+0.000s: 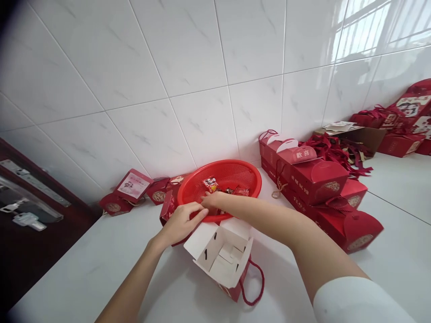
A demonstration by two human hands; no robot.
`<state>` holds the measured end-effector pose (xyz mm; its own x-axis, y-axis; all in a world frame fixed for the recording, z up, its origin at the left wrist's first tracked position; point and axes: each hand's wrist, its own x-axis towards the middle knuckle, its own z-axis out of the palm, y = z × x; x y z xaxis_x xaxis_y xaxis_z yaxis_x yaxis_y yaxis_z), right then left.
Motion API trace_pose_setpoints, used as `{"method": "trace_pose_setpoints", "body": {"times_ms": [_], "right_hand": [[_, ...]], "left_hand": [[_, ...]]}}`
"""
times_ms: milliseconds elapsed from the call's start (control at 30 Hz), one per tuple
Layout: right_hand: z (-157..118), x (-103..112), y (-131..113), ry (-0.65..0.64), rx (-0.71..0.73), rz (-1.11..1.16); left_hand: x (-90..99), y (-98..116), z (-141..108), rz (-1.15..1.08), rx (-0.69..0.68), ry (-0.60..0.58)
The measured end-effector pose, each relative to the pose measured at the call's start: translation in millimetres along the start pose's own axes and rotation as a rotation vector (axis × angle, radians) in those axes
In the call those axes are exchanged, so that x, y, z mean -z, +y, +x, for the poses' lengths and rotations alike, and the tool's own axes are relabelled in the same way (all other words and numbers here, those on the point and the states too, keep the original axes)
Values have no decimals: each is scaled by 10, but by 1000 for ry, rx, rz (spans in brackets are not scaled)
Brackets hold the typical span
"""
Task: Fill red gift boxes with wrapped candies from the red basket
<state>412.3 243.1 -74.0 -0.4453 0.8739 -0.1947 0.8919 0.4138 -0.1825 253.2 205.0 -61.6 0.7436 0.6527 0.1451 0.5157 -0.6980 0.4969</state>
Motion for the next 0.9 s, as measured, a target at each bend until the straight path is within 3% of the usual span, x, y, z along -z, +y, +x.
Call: {"method": "trace_pose_setpoints", "body": {"times_ms": [133, 300, 433, 733, 900], "right_hand": [[15, -10, 186, -37, -90, -24], [-151, 109, 681, 115, -280, -3], [-191, 146, 912, 267, -372, 82], [-213, 76, 1057, 492, -488, 361], [-275, 122, 1016, 662, -475, 471]], "left_hand": [[7, 29, -9, 46, 25, -46], [-15, 36, -3, 71, 10, -57], [-64, 15, 3, 82, -6, -52], [-87, 54, -10, 164, 6, -66], [26, 106, 220, 195, 87, -246]]}}
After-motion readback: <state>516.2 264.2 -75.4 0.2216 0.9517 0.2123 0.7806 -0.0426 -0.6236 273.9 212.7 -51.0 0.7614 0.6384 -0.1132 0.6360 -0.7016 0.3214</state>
